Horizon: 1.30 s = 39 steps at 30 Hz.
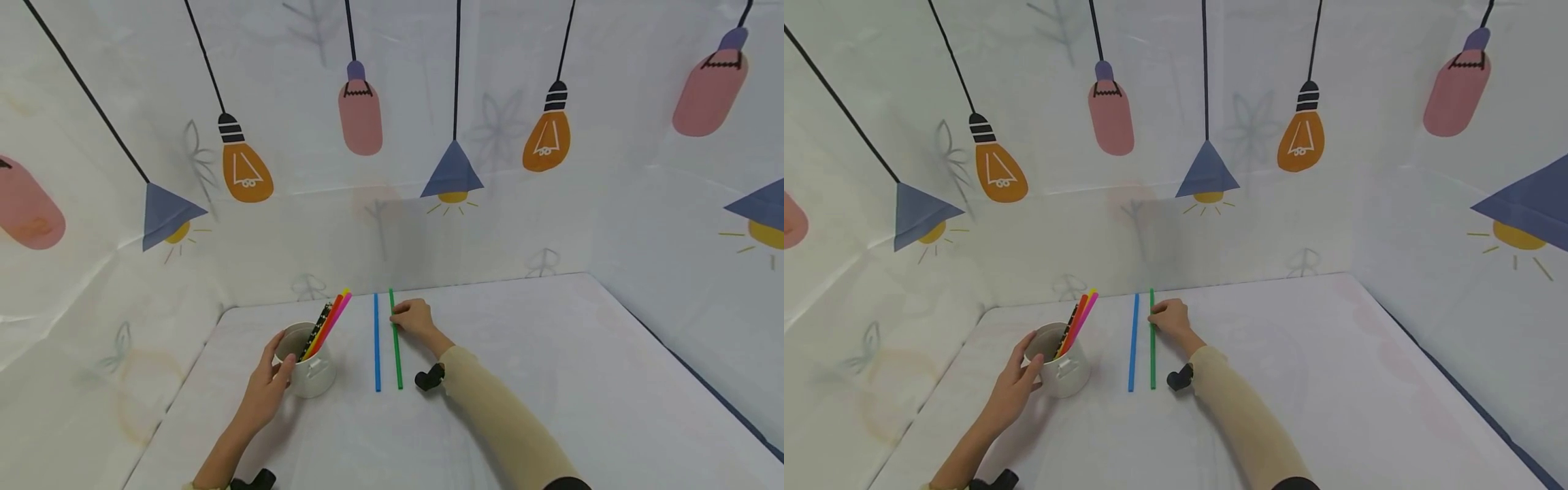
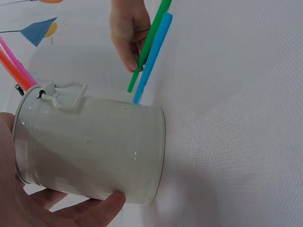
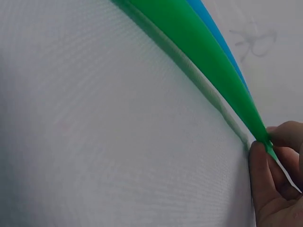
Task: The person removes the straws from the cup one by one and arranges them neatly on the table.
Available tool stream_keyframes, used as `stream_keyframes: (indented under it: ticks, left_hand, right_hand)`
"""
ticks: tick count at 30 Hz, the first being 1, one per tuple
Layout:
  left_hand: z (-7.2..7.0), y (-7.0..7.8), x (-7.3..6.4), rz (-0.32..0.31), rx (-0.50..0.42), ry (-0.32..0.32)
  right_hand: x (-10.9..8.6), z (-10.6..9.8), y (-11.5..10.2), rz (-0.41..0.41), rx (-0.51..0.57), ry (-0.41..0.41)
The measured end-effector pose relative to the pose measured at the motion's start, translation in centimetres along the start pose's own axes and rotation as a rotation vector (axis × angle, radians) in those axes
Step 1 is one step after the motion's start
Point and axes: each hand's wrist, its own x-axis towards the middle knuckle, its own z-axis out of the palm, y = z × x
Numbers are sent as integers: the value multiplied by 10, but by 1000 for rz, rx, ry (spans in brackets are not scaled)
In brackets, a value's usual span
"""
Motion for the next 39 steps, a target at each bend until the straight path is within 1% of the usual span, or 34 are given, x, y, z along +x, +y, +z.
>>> stream_keyframes:
  ticks: [10, 15, 21, 28, 39]
  left_hand:
    - [0, -1, 1, -2, 6, -3]
    - [0, -2, 1, 0, 0, -5]
    - [1, -2, 1, -4, 5, 2]
    - [1, -1, 0, -9, 4, -5]
    - [1, -2, 0, -5, 8, 3]
  right_hand:
    - [-1, 2, -6, -2, -39, -2]
    - [0, 3, -6, 0, -58, -2]
    - [-1, 4, -6, 9, -62, 7]
    - [-3, 5, -7, 28, -70, 10]
    - [-5, 6, -9, 21, -69, 24]
